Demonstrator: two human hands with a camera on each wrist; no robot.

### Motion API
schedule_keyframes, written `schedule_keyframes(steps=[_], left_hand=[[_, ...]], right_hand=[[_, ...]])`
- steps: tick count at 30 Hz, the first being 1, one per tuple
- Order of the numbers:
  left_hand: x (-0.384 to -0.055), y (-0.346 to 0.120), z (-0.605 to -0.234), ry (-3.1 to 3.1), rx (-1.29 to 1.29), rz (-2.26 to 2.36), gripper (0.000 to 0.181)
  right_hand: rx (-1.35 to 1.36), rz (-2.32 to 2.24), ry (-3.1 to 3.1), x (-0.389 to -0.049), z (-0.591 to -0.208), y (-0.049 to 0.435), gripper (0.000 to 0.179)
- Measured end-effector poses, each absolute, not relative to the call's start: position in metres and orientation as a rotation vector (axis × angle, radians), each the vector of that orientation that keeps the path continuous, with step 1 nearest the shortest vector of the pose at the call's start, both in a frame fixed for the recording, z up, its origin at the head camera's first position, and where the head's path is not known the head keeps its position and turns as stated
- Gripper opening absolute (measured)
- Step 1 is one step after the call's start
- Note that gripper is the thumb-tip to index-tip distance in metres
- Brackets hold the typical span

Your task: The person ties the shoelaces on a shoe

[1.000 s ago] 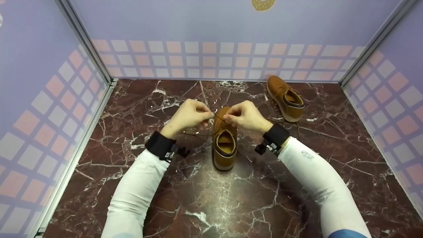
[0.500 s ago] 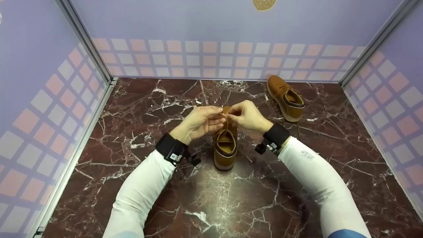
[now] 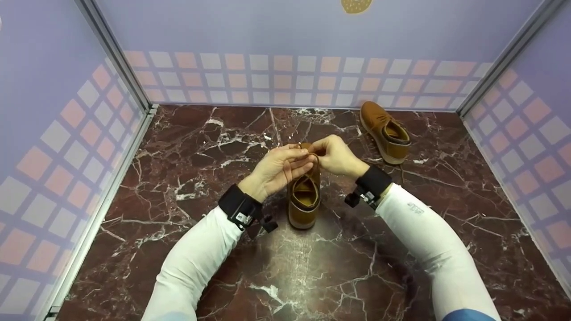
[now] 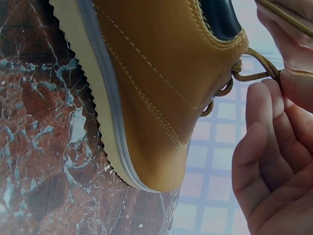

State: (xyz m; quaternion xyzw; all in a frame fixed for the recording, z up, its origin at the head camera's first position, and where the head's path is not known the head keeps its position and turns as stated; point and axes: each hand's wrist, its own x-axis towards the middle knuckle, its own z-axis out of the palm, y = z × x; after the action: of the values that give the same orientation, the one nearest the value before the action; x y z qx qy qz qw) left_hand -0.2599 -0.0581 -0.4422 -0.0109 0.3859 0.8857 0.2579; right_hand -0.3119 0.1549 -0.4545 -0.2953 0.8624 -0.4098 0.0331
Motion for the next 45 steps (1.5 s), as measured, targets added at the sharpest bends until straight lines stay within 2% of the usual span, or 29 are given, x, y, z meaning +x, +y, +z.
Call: schedule_keyframes(steps=[8, 13, 22, 28, 33, 39, 45], left_hand=[[-0.255, -0.054, -0.435, 1.128, 0.015, 2.373, 0.02], [-0.252, -0.049, -0.432, 1.089, 0.024, 2.434, 0.026], [-0.248, -0.027, -0.434, 1.145, -0.078, 2.609, 0.03], [-0.249, -0.024, -0.438, 1.453, -0.084, 2.483, 0.021], [-0.25, -0.031, -0.438, 1.32, -0.04, 2.466, 0.016], [-0.252, -0.032, -0.434, 1.12, 0.061, 2.459, 0.025], [-0.255, -0.03, -0.434, 0.992, 0.034, 2.506, 0.029]], right_hand=[[-0.886, -1.295, 2.624, -0.311, -0.455, 0.154, 0.021], [-0.872, -1.328, 2.598, -0.311, -0.456, 0.154, 0.026], [-0.841, -1.307, 2.643, -0.31, -0.455, 0.154, 0.017], [-0.856, -1.295, 2.645, -0.312, -0.456, 0.154, 0.013], [-0.845, -1.308, 2.608, -0.312, -0.455, 0.155, 0.022], [-0.909, -1.275, 2.647, -0.313, -0.455, 0.157, 0.02], [-1.008, -1.256, 2.651, -0.316, -0.457, 0.158, 0.017]])
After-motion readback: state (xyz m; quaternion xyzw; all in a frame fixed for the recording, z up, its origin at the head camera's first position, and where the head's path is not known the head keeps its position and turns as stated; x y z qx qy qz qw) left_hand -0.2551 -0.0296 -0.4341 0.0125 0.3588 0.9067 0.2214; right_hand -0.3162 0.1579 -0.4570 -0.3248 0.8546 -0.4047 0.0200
